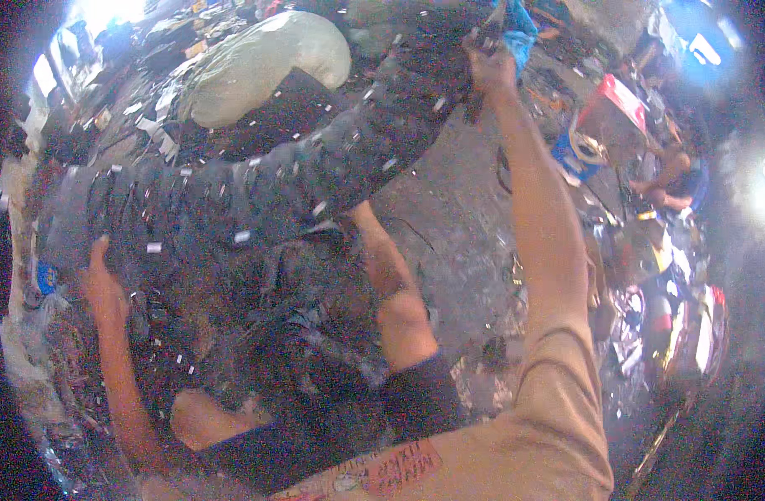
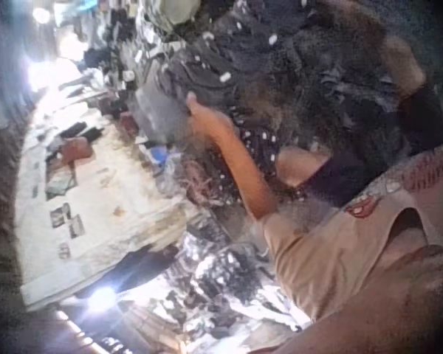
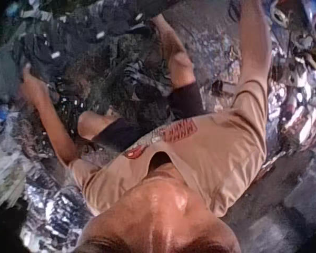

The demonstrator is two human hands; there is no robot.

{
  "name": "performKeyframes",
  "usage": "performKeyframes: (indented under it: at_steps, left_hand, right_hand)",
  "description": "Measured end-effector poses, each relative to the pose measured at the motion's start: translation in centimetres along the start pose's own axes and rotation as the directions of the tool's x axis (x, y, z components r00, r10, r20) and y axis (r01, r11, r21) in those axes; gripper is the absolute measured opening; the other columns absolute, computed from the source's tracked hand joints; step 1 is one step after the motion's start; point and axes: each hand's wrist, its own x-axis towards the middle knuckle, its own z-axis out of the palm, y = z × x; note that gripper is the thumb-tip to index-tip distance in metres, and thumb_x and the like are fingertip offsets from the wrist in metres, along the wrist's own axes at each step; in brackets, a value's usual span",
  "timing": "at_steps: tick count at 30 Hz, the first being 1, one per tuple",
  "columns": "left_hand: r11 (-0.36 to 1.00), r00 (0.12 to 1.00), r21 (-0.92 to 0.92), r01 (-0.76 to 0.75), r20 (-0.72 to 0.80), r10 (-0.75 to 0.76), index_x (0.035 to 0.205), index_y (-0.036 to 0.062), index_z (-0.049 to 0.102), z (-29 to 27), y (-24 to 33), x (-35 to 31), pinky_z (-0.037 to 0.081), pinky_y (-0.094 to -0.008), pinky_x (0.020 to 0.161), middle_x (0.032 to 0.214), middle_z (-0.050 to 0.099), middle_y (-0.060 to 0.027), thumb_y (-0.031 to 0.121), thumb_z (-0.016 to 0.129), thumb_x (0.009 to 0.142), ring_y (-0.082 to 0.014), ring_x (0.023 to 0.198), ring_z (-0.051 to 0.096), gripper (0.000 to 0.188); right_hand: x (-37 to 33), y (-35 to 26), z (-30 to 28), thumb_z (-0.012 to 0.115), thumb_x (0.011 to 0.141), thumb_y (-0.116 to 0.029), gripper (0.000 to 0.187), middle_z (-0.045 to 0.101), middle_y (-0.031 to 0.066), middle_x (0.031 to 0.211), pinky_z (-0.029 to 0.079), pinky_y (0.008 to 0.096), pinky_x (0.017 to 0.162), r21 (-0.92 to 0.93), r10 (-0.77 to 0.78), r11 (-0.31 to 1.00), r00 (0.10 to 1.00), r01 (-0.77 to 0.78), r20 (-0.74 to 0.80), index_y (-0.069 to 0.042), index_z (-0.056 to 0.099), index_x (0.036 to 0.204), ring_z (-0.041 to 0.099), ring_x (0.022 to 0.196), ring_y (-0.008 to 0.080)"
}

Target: The person sits on the floor and uses a knife to cut strips from black rubber pieces. They repeatedly pick up a piece, slice off a strip, and place the piece back down, continuing this process with multiple items.

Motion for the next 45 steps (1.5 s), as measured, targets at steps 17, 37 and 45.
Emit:
performKeyframes:
  at_steps: [17, 37, 45]
  left_hand:
    - [0.609, 0.511, 0.091, -0.788, 0.648, 0.564, 0.162, -0.0012, 0.020, 26.7, -13.1, -26.4, 0.019, -0.0512, 0.127, 0.167, 0.021, -0.0266, 0.001, 0.059, 0.086, -0.0436, 0.156, 0.020, 0.085]
    - [0.727, 0.718, 0.243, -0.642, 0.525, 0.458, 0.163, -0.0025, 0.003, 29.2, -16.0, -27.0, 0.027, -0.0485, 0.124, 0.165, 0.017, -0.0327, 0.007, 0.062, 0.091, -0.0456, 0.153, 0.026, 0.094]
    - [0.604, 0.562, 0.170, -0.778, 0.618, 0.550, 0.162, -0.0055, 0.008, 26.1, -16.2, -25.8, 0.018, -0.0476, 0.129, 0.168, 0.016, -0.0303, 0.002, 0.051, 0.089, -0.0443, 0.157, 0.017, 0.085]
  right_hand:
    - [-58.0, -1.3, -35.6, 0.072, 0.099, -0.029, 0.044, 0.071, 0.0102, 0.112, 0.053, 0.0340, 0.081, 0.179, 0.746, 0.609, 0.482, -0.773, -0.459, 0.001, 0.067, 0.130, 0.063, 0.096, 0.0166]
    - [-57.8, 3.6, -33.7, 0.079, 0.093, -0.030, 0.035, 0.078, 0.0082, 0.090, 0.056, 0.0304, 0.073, -0.095, 0.729, 0.567, 0.552, -0.818, -0.404, 0.001, 0.079, 0.109, 0.070, 0.076, 0.0149]
    - [-65.0, 0.4, -38.5, 0.079, 0.093, -0.032, 0.039, 0.077, 0.0077, 0.089, 0.055, 0.0307, 0.073, -0.143, 0.713, 0.450, 0.451, -0.882, -0.536, 0.002, 0.076, 0.111, 0.069, 0.079, 0.0166]
